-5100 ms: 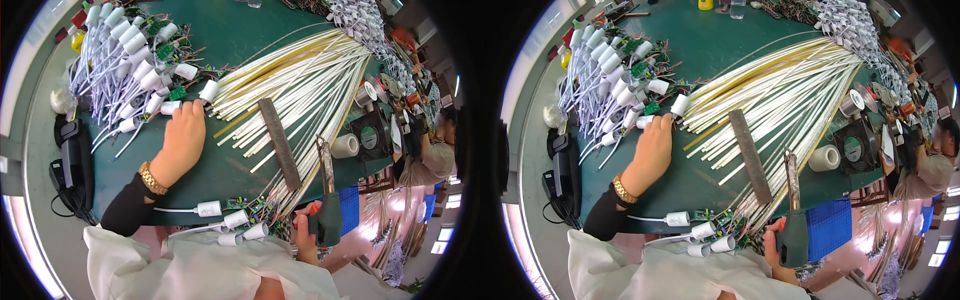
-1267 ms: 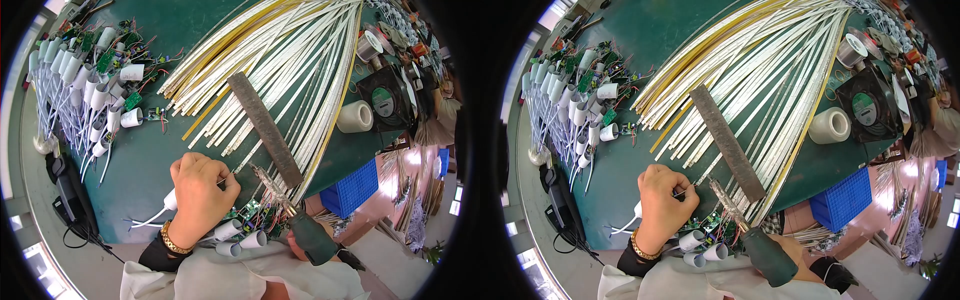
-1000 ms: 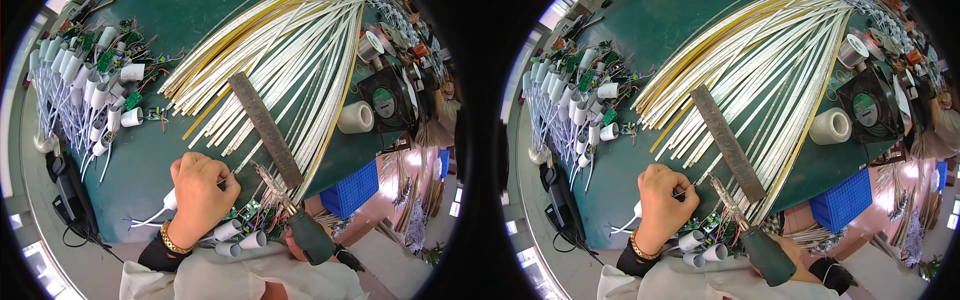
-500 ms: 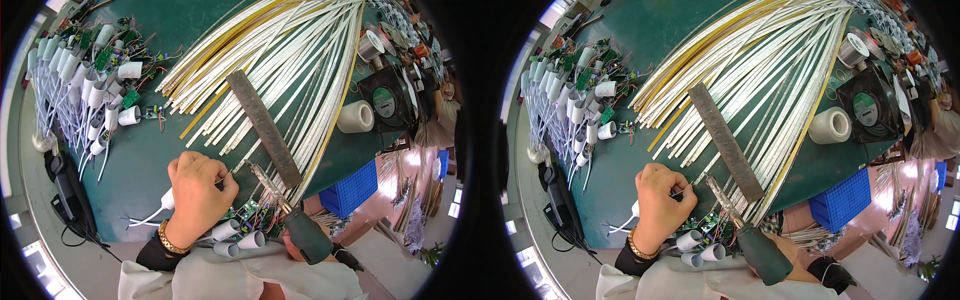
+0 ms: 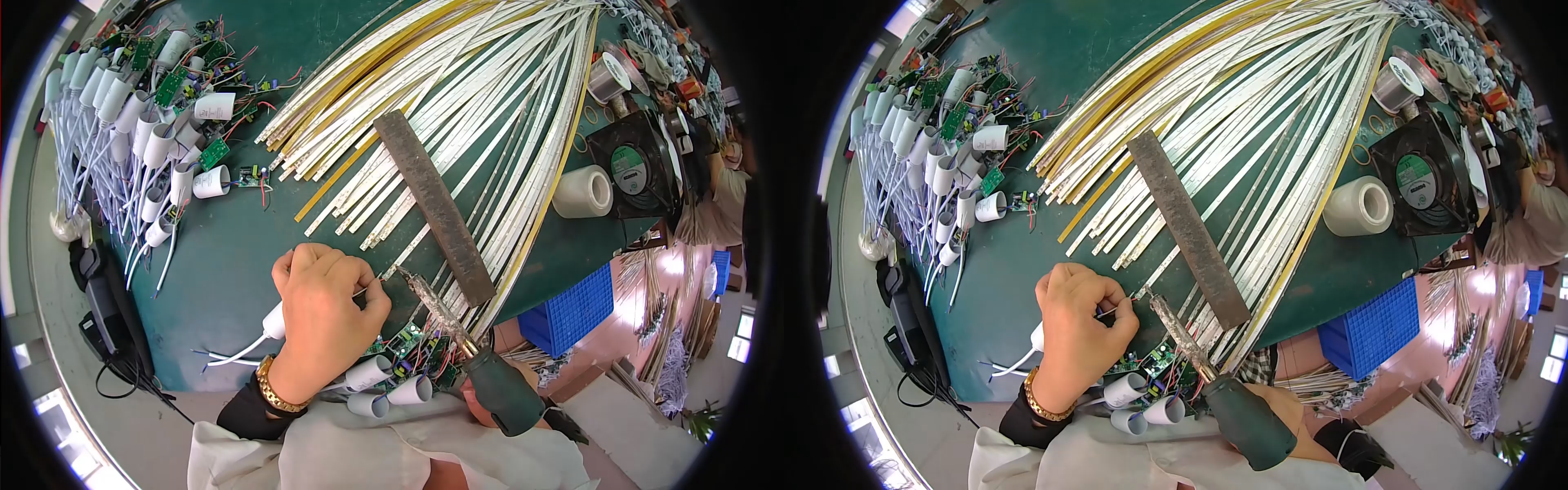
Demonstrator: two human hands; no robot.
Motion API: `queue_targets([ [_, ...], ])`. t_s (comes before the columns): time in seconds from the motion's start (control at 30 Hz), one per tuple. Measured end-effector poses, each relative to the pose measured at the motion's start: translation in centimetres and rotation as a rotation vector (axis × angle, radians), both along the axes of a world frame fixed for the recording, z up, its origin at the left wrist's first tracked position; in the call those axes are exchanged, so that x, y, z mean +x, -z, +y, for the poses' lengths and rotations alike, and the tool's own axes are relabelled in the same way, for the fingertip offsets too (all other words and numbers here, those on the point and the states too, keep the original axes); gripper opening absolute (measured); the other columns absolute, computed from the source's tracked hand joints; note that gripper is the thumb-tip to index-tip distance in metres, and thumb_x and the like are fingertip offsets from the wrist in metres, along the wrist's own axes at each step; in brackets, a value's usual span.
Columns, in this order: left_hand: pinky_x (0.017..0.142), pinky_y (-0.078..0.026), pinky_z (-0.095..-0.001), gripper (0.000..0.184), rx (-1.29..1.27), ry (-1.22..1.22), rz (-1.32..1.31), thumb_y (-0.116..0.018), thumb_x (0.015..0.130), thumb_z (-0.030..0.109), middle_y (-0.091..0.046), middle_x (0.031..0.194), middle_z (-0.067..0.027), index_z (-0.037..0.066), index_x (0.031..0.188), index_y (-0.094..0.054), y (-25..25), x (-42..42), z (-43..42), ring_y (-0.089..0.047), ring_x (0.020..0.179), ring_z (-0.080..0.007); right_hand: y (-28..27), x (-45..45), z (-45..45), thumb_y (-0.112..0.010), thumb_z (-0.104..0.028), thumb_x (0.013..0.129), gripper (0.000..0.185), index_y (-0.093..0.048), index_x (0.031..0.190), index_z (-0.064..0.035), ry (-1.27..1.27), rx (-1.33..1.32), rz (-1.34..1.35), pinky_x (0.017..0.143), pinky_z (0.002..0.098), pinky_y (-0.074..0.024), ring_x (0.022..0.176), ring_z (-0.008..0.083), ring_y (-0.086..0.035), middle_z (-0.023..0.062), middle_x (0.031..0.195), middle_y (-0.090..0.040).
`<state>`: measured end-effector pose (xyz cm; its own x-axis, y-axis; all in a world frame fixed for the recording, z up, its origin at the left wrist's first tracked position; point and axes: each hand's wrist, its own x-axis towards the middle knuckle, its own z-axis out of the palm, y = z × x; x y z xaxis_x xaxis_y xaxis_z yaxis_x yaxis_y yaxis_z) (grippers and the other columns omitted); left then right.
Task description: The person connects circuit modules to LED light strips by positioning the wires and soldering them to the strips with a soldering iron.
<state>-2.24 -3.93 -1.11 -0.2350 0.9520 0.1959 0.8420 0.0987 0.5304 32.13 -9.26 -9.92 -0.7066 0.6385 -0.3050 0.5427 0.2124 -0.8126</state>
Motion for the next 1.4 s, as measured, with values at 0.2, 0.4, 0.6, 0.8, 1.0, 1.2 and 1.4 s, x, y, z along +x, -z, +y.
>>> queue_targets([
  [0.2, 0.086, -0.035, -0.0394, 0.014, -0.006, 0.004, -0.042, -0.071, 0.065, 0.002, -0.051, 0.067, 0.0010, 0.011, 0.068, -0.061, -0.2, -0.2, 0.0, -0.052, 0.080, -0.0209, -4.0, -3.8, 1.3, -0.070, -0.008, 0.078, 0.018, -0.063, 0.094, -0.0043, 0.089, 0.106, 0.002, 0.063, 0.0341, -0.0510, 0.073, 0.0224, -0.063, 0.0080, 0.080, -0.064],
  [0.4, 0.088, -0.035, -0.0398, 0.013, -0.009, 0.017, -0.024, -0.071, 0.066, 0.002, -0.051, 0.066, 0.0013, 0.011, 0.068, -0.061, -0.1, -0.2, 0.0, -0.051, 0.080, -0.0213, -5.9, -6.4, 2.4, -0.079, -0.025, 0.071, 0.036, -0.071, 0.105, -0.0145, 0.267, -0.199, -0.211, 0.062, 0.0299, -0.0523, 0.070, 0.0242, -0.067, 0.0062, 0.089, -0.071],
  [0.6, 0.087, -0.035, -0.0395, 0.013, -0.013, 0.034, -0.028, -0.070, 0.064, 0.002, -0.051, 0.065, 0.0014, 0.011, 0.067, -0.061, -0.1, -0.4, 0.0, -0.052, 0.081, -0.0218, -3.2, -3.0, 1.4, -0.070, -0.004, 0.076, 0.023, -0.061, 0.097, -0.0039, 0.023, 0.167, 0.059, 0.065, 0.0366, -0.0515, 0.076, 0.0265, -0.063, 0.0091, 0.085, -0.063],
  [0.8, 0.088, -0.035, -0.0398, 0.013, -0.002, 0.037, -0.021, -0.070, 0.064, 0.001, -0.051, 0.065, 0.0011, 0.010, 0.067, -0.061, -0.1, -0.4, 0.1, -0.052, 0.081, -0.0223, -4.9, -3.4, 2.2, -0.070, -0.006, 0.074, 0.019, -0.062, 0.091, -0.0064, 0.007, -0.078, -0.048, 0.063, 0.0362, -0.0520, 0.073, 0.0274, -0.063, 0.0095, 0.082, -0.063],
  [1.0, 0.090, -0.036, -0.0407, 0.013, -0.009, 0.033, -0.022, -0.070, 0.064, 0.001, -0.051, 0.066, 0.0010, 0.010, 0.067, -0.061, -0.1, -0.3, 0.1, -0.052, 0.081, -0.0226, -2.3, -1.7, 0.5, -0.070, -0.008, 0.074, 0.014, -0.063, 0.086, -0.0087, -0.059, 0.044, -0.185, 0.062, 0.0357, -0.0521, 0.070, 0.0262, -0.063, 0.0077, 0.076, -0.063],
  [1.2, 0.091, -0.036, -0.0414, 0.013, -0.018, 0.037, -0.020, -0.070, 0.064, 0.001, -0.051, 0.066, 0.0007, 0.010, 0.068, -0.062, -0.1, -0.3, 0.1, -0.052, 0.081, -0.0226, -2.8, -1.5, 0.3, -0.070, -0.008, 0.075, 0.013, -0.063, 0.085, -0.0094, 0.000, 0.052, -0.161, 0.061, 0.0351, -0.0520, 0.069, 0.0255, -0.064, 0.0070, 0.076, -0.063],
  [1.4, 0.091, -0.036, -0.0414, 0.012, -0.013, 0.034, -0.025, -0.070, 0.065, 0.001, -0.051, 0.066, 0.0006, 0.010, 0.067, -0.062, -0.1, -0.3, 0.1, -0.052, 0.081, -0.0226, -3.3, -2.2, 0.8, -0.071, -0.008, 0.075, 0.013, -0.063, 0.085, -0.0101, 0.036, 0.066, -0.122, 0.061, 0.0346, -0.0519, 0.068, 0.0248, -0.064, 0.0063, 0.075, -0.063],
])
